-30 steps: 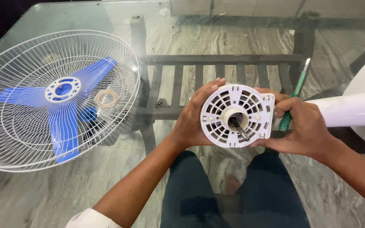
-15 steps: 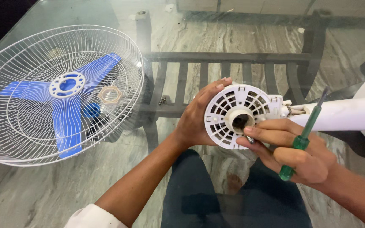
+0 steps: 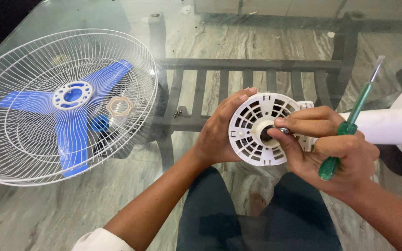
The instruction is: The person disassembles a white table fan motor housing using a green screwdriver, removing screws and separating the casing halves. They manipulate the internal components and wires, then reassemble the housing by aligning the parts and tightening the screws.
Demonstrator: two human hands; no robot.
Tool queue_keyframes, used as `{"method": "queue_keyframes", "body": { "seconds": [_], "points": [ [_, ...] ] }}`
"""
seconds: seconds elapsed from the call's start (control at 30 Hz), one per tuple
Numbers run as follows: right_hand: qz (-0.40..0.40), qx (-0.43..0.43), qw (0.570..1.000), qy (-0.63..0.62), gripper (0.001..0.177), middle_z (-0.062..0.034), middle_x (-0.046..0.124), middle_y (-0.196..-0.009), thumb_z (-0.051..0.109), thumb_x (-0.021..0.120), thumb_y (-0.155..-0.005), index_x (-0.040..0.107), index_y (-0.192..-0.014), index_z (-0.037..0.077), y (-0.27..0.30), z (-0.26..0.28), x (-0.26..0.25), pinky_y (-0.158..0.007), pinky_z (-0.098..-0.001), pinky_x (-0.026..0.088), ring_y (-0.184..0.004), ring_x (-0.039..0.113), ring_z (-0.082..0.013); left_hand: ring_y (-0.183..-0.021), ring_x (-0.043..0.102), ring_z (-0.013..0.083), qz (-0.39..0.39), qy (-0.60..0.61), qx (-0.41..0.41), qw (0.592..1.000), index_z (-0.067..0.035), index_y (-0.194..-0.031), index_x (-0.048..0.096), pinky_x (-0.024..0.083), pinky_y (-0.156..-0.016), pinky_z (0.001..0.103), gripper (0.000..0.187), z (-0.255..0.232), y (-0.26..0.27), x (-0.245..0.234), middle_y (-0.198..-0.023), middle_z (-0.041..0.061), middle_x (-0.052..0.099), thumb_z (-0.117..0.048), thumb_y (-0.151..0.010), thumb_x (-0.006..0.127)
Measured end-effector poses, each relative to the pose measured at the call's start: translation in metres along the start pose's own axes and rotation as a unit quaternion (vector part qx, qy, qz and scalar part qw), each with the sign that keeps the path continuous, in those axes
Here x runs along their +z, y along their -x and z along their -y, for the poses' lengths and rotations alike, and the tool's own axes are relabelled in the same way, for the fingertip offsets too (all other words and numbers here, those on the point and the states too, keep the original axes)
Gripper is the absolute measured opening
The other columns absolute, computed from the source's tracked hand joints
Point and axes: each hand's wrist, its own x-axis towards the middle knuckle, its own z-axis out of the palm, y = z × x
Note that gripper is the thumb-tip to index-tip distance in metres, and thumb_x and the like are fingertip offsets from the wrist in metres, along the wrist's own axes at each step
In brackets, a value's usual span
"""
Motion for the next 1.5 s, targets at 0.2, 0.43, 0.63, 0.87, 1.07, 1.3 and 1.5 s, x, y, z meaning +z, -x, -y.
{"method": "queue_keyframes", "body": {
  "seconds": [0.2,0.43,0.63,0.87,1.07,1.3,1.5],
  "points": [
    [0.031,-0.037,0.998,0.026,0.055,-0.0138,0.074,-0.094,0.013,0.089,-0.079,0.035,-0.093,0.006,0.000,-0.002,-0.008,-0.062,-0.0275,0.060,-0.089,0.076,-0.0256,-0.146,0.050,0.0330,-0.005,-0.018,-0.024,1.000,-0.015,-0.159,0.025,0.047,-0.124,0.042,0.122,-0.003,0.000,0.001,-0.159,0.018,0.048,-0.035,-0.068,0.102],
    [0.031,-0.027,0.999,0.014,0.057,-0.0107,0.076,-0.097,0.015,0.091,-0.081,0.036,-0.090,0.007,0.007,-0.007,-0.004,-0.062,-0.0264,0.058,-0.091,0.076,-0.0208,-0.146,0.049,0.0350,-0.014,-0.054,0.000,0.998,-0.016,-0.161,0.023,0.050,-0.123,0.042,0.118,-0.003,-0.003,0.004,-0.160,0.016,0.046,-0.034,-0.073,0.101],
    [0.014,-0.025,1.000,0.007,0.056,-0.0106,0.075,-0.094,0.014,0.092,-0.078,0.037,-0.088,0.007,0.004,-0.005,-0.003,-0.061,-0.0271,0.059,-0.089,0.076,-0.0211,-0.146,0.049,0.0361,-0.008,-0.059,0.003,0.998,-0.015,-0.160,0.024,0.050,-0.122,0.042,0.116,-0.004,-0.003,0.002,-0.159,0.017,0.045,-0.034,-0.074,0.100],
    [0.008,-0.079,0.995,-0.058,0.048,-0.0155,0.074,-0.093,0.008,0.088,-0.082,0.041,-0.079,0.009,-0.005,-0.004,0.004,-0.066,-0.0332,0.064,-0.089,0.076,-0.0251,-0.145,0.052,0.0335,-0.003,0.006,-0.024,1.000,-0.013,-0.157,0.029,0.051,-0.121,0.042,0.117,-0.004,-0.005,-0.004,-0.158,0.018,0.048,-0.035,-0.069,0.102],
    [0.047,-0.109,0.988,-0.101,0.045,-0.0167,0.074,-0.094,0.011,0.088,-0.084,0.043,-0.084,0.008,-0.003,-0.008,0.001,-0.070,-0.0382,0.065,-0.089,0.077,-0.0286,-0.143,0.054,0.0315,0.012,0.026,-0.037,0.999,-0.011,-0.156,0.030,0.052,-0.120,0.040,0.119,-0.002,-0.006,-0.009,-0.158,0.018,0.049,-0.032,-0.064,0.103],
    [0.153,0.070,0.985,0.033,0.040,-0.0124,0.077,-0.104,0.030,0.085,-0.085,0.049,-0.089,0.011,0.020,-0.050,-0.057,-0.062,-0.0288,0.055,-0.089,0.074,-0.0205,-0.141,0.061,0.0302,0.013,0.036,-0.053,0.998,-0.010,-0.158,0.027,0.051,-0.117,0.040,0.123,0.005,-0.002,-0.004,-0.160,0.020,0.048,-0.033,-0.064,0.103],
    [0.465,0.270,0.780,0.320,0.091,0.0002,0.069,-0.085,0.068,0.087,-0.059,0.061,-0.132,0.019,0.042,-0.079,-0.094,-0.072,-0.0330,0.054,-0.077,0.065,-0.0171,-0.138,0.064,0.0275,0.016,0.016,-0.066,0.998,-0.010,-0.157,0.026,0.052,-0.121,0.041,0.123,0.005,-0.001,-0.006,-0.160,0.019,0.048,-0.032,-0.064,0.103]
  ]
}}
